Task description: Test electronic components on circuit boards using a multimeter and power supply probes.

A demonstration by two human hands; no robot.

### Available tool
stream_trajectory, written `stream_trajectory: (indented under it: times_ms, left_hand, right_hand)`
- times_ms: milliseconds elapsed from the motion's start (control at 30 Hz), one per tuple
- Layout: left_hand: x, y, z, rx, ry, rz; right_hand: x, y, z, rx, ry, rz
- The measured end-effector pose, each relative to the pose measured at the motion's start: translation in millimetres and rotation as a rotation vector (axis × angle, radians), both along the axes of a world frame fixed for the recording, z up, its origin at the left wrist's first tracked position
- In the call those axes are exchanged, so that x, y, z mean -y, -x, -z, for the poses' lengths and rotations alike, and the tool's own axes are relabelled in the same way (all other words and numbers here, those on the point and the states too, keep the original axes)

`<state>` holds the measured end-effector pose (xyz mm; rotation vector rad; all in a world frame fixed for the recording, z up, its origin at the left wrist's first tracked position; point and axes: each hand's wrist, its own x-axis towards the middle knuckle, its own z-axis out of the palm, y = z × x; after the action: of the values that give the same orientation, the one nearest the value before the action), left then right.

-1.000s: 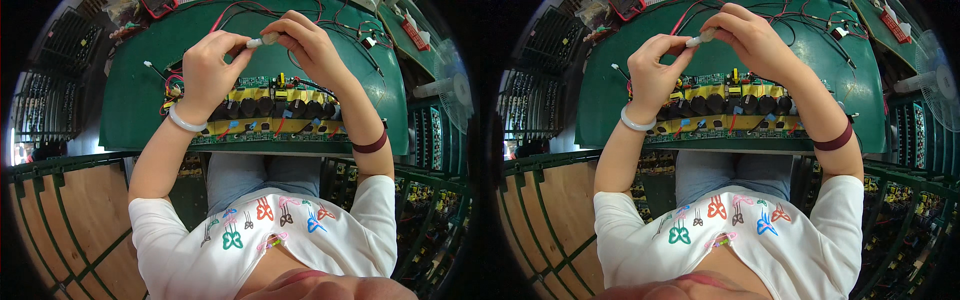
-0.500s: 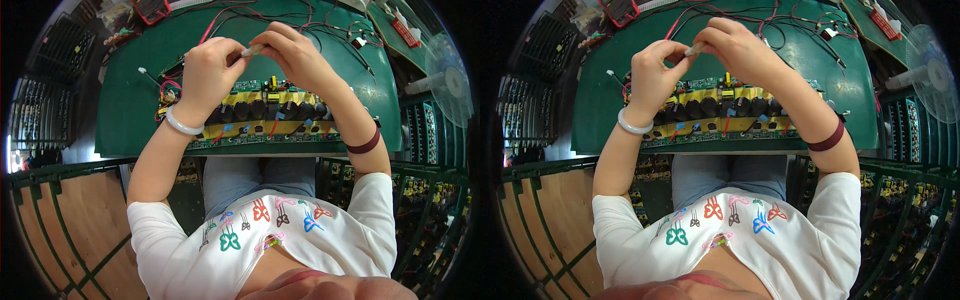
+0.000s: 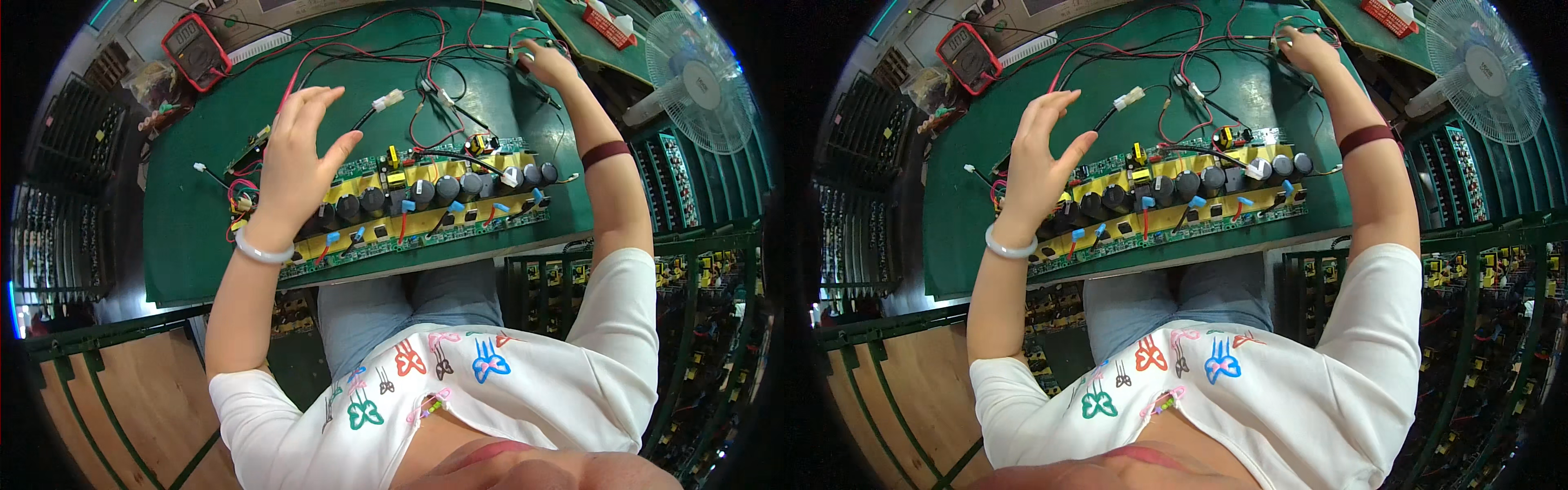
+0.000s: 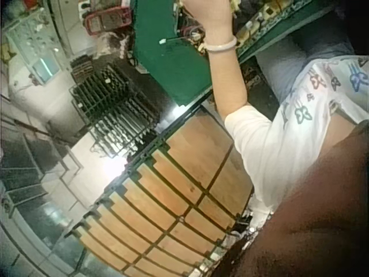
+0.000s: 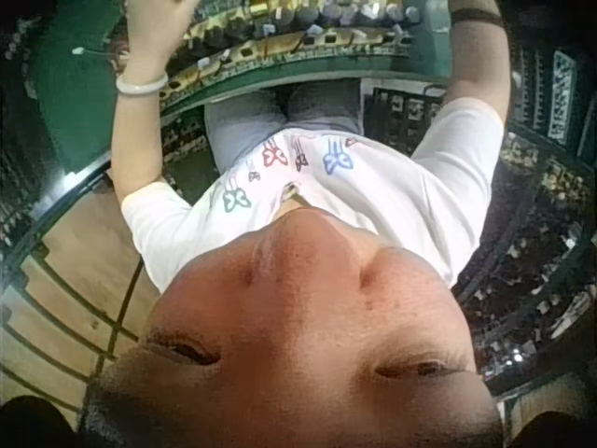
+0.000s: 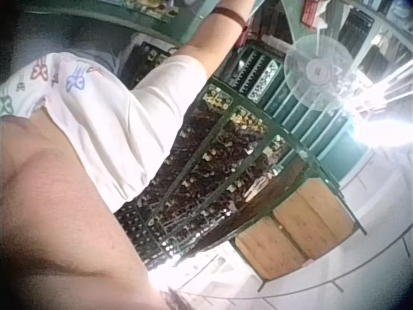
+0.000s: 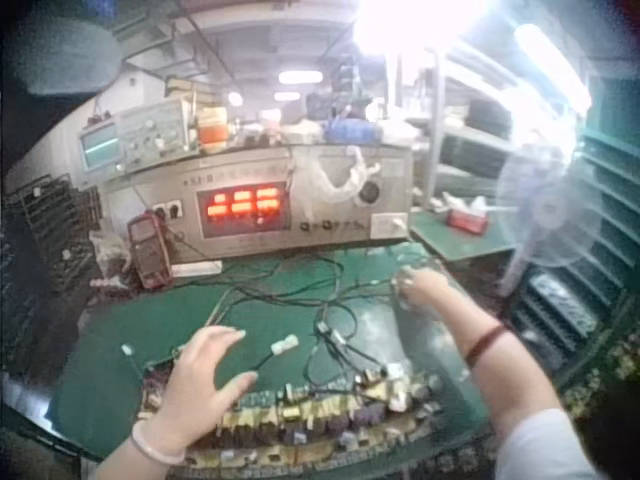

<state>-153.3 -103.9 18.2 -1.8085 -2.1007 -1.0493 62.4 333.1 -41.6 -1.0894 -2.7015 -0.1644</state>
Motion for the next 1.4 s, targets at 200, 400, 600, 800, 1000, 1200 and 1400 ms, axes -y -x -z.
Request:
stream_trajectory:
  times_ms: [200, 400, 600, 800, 1000, 1200, 1400]
  left_hand:
    - [26.0, -47.1, -9.8, 0.085, -0.07, 0.178]
    - [57.3, -88.1, 7.4, 0.304, -0.038, 0.262]
    - [59.3, -113.1, 26.3, 0.415, -0.029, 0.358]
    - [40.6, -139.7, 29.7, 0.64, -0.103, 0.578]
    - [13.0, -175.7, 11.3, 0.917, -0.163, 0.69]
    - [50.1, -169.8, 29.8, 1.081, 0.287, 0.994]
    - [145.3, -128.6, 86.6, 0.819, 0.244, 0.609]
  right_hand:
    - [-26.7, -10.9, 39.1, -0.048, 0.131, -0.058]
    - [6.2, -19.0, 21.7, -0.153, 0.288, -0.125]
    - [6.5, -61.2, -1.9, 0.192, 0.324, -0.139]
    - [138.6, -84.1, -153.9, -0.278, 0.87, -0.068]
    - [197.4, -60.4, -198.2, -0.199, 1.439, -0.643]
    - [264.1, -33.1, -157.3, -0.466, 1.705, -0.762]
    - [287.1, -28.1, -98.7, -0.929, 1.923, -0.883]
